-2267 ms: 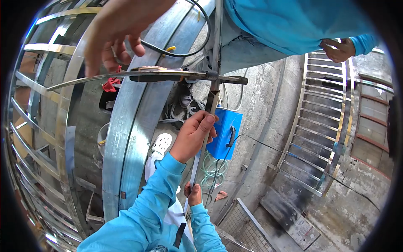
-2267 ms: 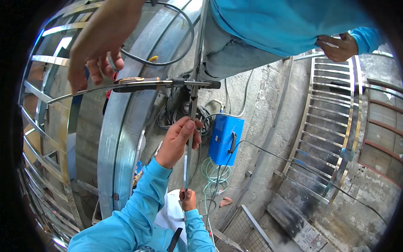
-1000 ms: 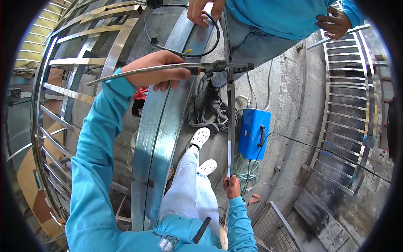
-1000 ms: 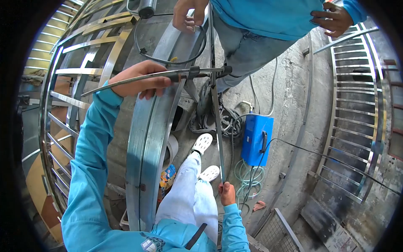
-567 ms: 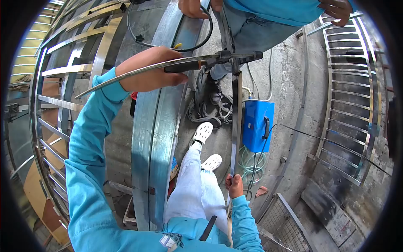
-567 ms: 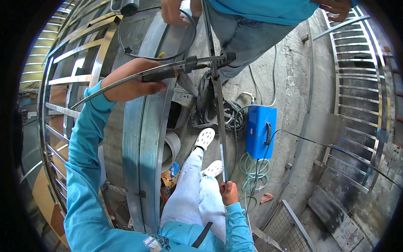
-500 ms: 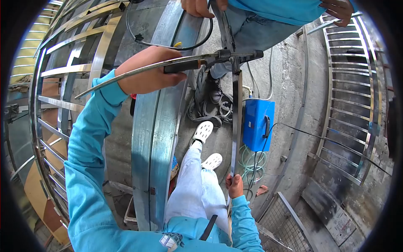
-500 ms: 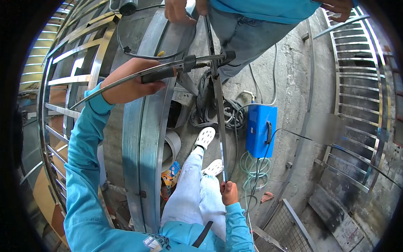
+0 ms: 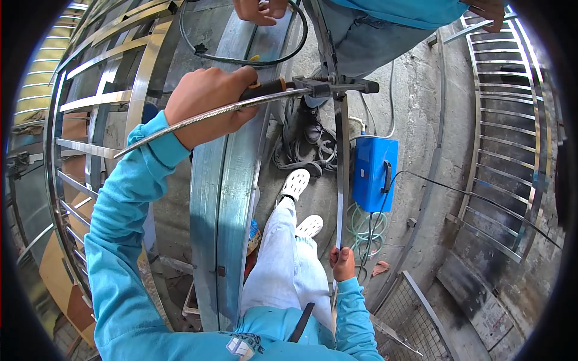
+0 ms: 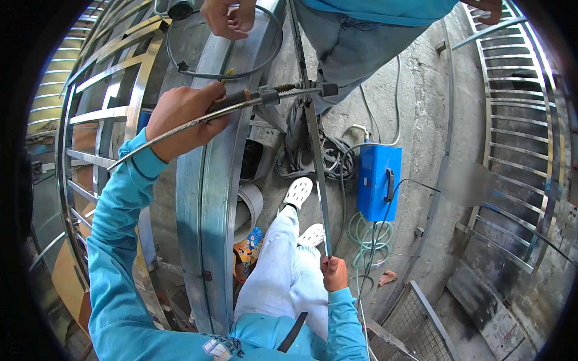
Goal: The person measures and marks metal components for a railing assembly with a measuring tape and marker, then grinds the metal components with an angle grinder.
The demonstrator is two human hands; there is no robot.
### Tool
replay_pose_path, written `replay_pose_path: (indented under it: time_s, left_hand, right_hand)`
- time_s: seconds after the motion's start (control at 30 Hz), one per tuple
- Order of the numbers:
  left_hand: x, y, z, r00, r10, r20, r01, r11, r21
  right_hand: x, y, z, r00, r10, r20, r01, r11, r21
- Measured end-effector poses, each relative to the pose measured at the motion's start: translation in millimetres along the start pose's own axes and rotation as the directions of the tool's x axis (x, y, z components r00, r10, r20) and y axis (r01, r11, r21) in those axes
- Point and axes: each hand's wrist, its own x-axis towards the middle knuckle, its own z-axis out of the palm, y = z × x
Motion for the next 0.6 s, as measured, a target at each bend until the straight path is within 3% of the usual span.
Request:
replay_pose_path:
  time_s: [0.1,0.2,0.3,0.4,0.6]
  left_hand:
    - [-1,-4,1,0.998,0.045,-0.040,-0.046,0.999,-0.015]
    - [-6,7,14,0.847,0.265,-0.461,-0.205,0.963,0.177]
    - [-11,24,28,0.797,0.164,-0.582,-0.087,0.984,0.158]
    - [-3,18,13,0.966,-0.024,-0.256,0.028,1.000,0.013]
    - [1,16,7,0.984,-0.041,-0.176,0.049,0.998,0.045]
  right_hand:
    - [2,-2,2,1.000,0.002,-0.012,-0.002,1.000,0.010]
    - [2,-3,3,1.000,-0.002,-0.020,0.002,1.000,0.014]
    - [3,-5,1,1.000,-0.002,0.002,0.002,1.000,0.017]
    - [1,-7,3,1.000,0.017,-0.001,-0.017,0.999,0.037]
    - [2,-4,-2,1.000,0.019,0.004,-0.019,1.000,0.019]
